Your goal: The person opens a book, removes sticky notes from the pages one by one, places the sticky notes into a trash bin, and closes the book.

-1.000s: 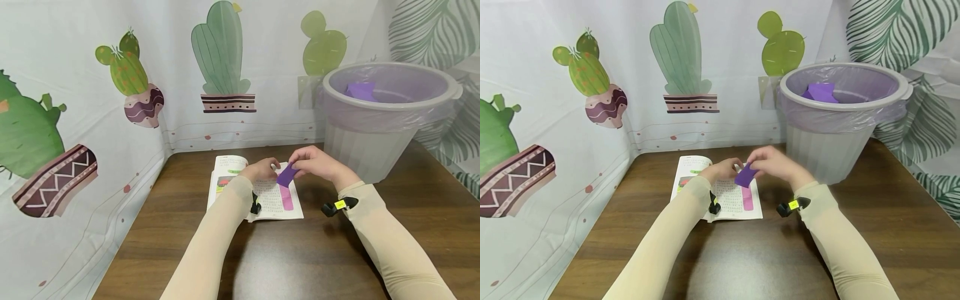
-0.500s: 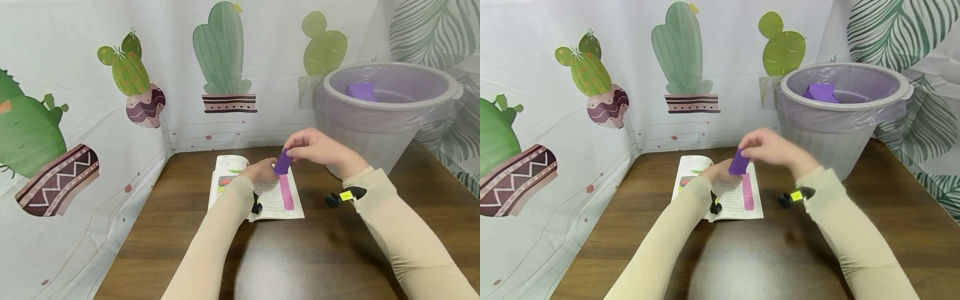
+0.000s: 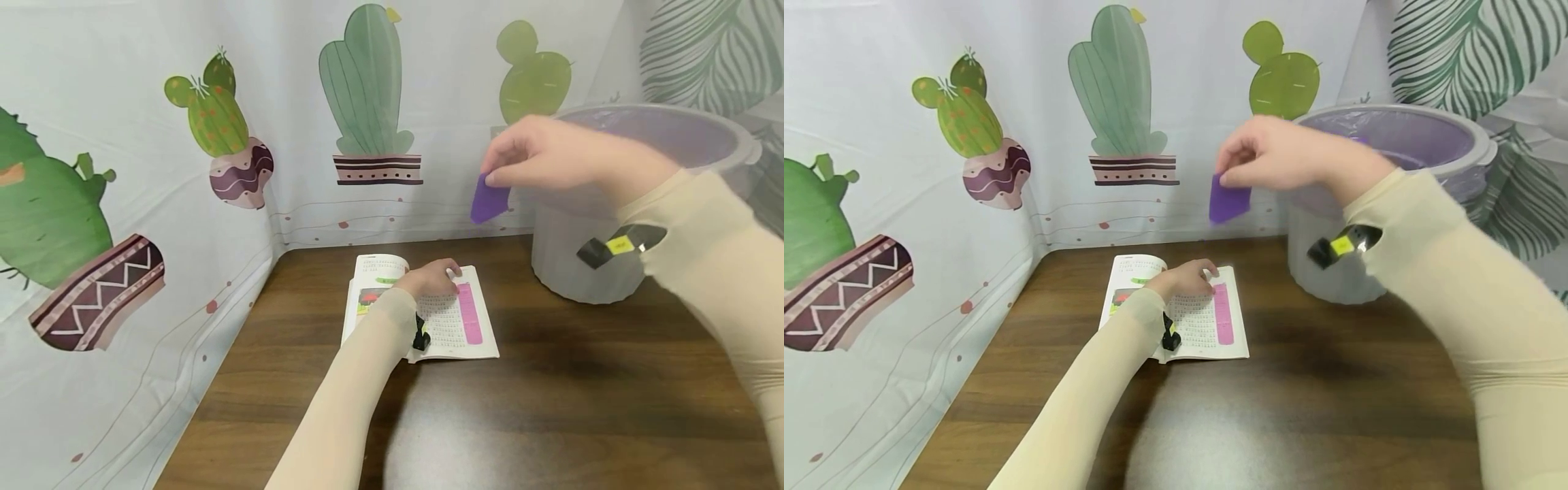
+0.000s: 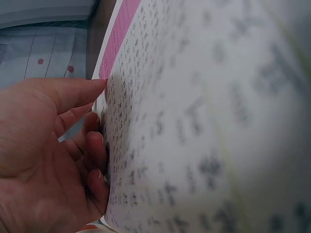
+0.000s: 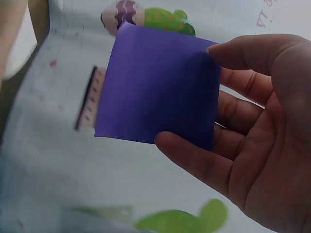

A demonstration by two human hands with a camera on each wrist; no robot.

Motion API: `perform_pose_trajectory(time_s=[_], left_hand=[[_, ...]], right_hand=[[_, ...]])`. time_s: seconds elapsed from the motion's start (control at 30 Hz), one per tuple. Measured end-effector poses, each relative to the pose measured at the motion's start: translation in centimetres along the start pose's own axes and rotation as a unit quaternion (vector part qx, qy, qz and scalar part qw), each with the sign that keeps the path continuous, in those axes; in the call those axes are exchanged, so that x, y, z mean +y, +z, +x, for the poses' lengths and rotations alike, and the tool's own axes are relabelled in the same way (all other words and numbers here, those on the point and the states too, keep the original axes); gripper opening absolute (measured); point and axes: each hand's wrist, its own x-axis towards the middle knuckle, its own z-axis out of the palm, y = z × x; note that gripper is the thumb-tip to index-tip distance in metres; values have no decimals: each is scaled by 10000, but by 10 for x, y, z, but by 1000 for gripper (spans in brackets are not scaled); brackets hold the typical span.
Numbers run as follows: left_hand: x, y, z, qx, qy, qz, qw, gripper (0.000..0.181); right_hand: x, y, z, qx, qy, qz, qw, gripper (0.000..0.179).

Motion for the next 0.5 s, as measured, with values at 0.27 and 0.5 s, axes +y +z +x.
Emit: perform_pose_trajectory(time_s=[0.27,0.5], left_hand=[[0,-2,-2,19,22,4,10000,43],[3,-1,-7,-4,20,-140,9999,45]], right_hand=[[6,-69,14,55,714,-1272,9893,20],[41,-114,16,-122,1732,-796,9816,22]])
